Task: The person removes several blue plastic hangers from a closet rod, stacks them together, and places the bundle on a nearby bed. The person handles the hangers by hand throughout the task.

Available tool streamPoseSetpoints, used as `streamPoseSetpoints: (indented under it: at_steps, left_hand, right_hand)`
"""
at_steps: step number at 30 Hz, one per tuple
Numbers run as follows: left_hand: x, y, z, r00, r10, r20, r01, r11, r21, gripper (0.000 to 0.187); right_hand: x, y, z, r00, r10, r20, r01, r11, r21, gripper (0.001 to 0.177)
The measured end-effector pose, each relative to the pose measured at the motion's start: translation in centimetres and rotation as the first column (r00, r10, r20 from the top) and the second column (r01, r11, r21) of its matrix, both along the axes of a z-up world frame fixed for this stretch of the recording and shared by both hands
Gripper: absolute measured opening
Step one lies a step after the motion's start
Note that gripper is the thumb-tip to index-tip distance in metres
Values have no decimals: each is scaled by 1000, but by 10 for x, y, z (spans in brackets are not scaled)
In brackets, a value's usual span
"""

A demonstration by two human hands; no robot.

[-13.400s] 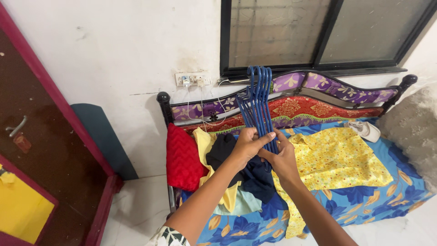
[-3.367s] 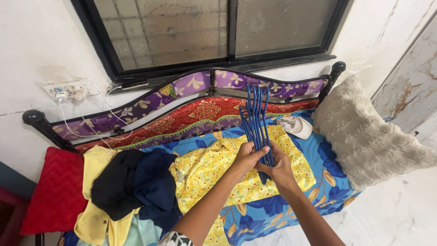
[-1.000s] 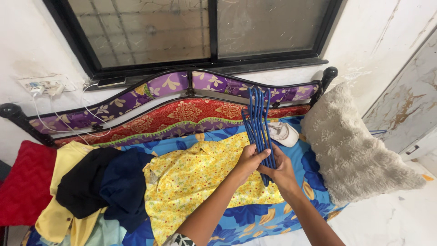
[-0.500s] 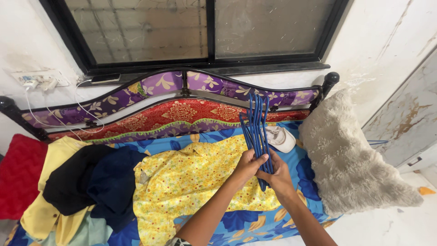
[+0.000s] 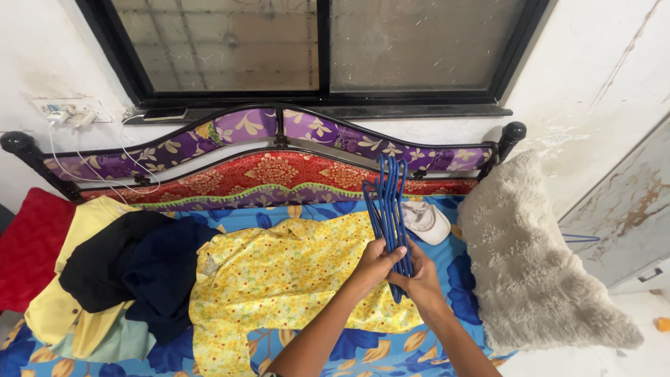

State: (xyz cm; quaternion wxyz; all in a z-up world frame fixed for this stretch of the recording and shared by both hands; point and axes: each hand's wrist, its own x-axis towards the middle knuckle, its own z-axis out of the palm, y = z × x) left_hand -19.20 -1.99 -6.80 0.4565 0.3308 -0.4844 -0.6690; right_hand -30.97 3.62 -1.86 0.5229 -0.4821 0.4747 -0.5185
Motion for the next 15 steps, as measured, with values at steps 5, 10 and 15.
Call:
streamPoseSetpoints:
  at_steps: [5,10,15]
  left_hand:
    - [-8,4,-4,999,18,-37,-18,1000,11,18]
    - [-9,11,-8,999,14,-39,-13,999,36,17]
    - [-9,11,-13,1000,15,-18,-14,999,35,15]
  right_hand:
    - [-8,-3,-10,1000,13,21,-13,1000,-14,88]
    - [-10,-1,-25,1000,-15,3,15,1000,15,87]
    - [-6,1,-36,997,-79,-7,79,997,10,87]
